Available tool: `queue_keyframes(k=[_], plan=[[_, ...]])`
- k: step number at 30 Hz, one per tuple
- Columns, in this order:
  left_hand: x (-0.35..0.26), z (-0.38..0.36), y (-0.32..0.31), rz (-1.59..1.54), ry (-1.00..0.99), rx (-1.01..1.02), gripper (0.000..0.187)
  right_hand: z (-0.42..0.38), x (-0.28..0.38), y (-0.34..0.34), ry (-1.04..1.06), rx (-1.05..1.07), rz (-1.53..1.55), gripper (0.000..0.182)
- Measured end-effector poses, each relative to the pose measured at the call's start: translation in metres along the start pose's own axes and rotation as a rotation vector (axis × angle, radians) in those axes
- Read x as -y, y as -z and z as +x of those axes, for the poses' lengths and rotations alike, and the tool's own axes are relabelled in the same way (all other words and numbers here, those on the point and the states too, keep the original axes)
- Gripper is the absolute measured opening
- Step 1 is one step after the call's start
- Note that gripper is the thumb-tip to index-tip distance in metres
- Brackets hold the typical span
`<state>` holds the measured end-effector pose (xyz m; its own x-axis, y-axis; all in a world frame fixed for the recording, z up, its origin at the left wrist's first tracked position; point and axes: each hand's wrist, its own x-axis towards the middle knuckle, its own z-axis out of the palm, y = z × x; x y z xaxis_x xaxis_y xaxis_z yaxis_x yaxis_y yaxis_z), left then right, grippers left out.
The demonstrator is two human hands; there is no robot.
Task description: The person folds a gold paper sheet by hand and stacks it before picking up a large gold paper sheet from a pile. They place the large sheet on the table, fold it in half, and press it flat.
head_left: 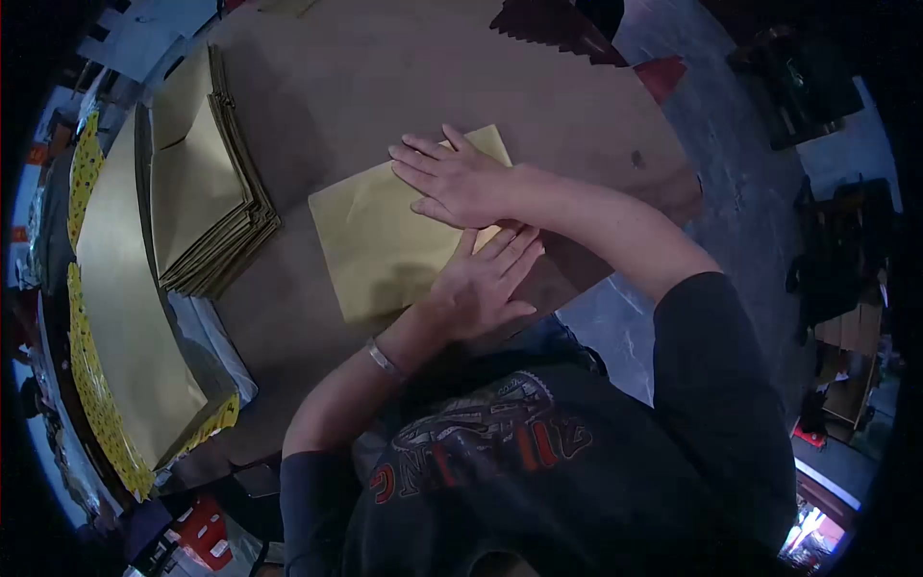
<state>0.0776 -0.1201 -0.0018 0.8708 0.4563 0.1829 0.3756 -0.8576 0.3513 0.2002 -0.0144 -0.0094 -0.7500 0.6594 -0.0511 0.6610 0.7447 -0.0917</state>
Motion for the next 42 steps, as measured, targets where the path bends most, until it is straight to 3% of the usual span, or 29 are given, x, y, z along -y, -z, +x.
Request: queue_keyframes(k=[15, 33, 42], plan=[[-0.006, 0.009, -0.009, 0.092, 0.09, 0.003, 0.082, -0.001, -0.001, 0.0, 0.012, -0.032, 0.012, 0.062], [-0.006, 0.007, -0.006, -0.06, 0.063, -0.121, 0.088, -0.001, 0.001, -0.001, -0.003, -0.045, 0.044, 0.062], [-0.008, 0.005, 0.004, 0.019, 0.035, 0.028, 0.077, -0.001, 0.001, 0.0, -0.012, -0.038, 0.047, 0.062]])
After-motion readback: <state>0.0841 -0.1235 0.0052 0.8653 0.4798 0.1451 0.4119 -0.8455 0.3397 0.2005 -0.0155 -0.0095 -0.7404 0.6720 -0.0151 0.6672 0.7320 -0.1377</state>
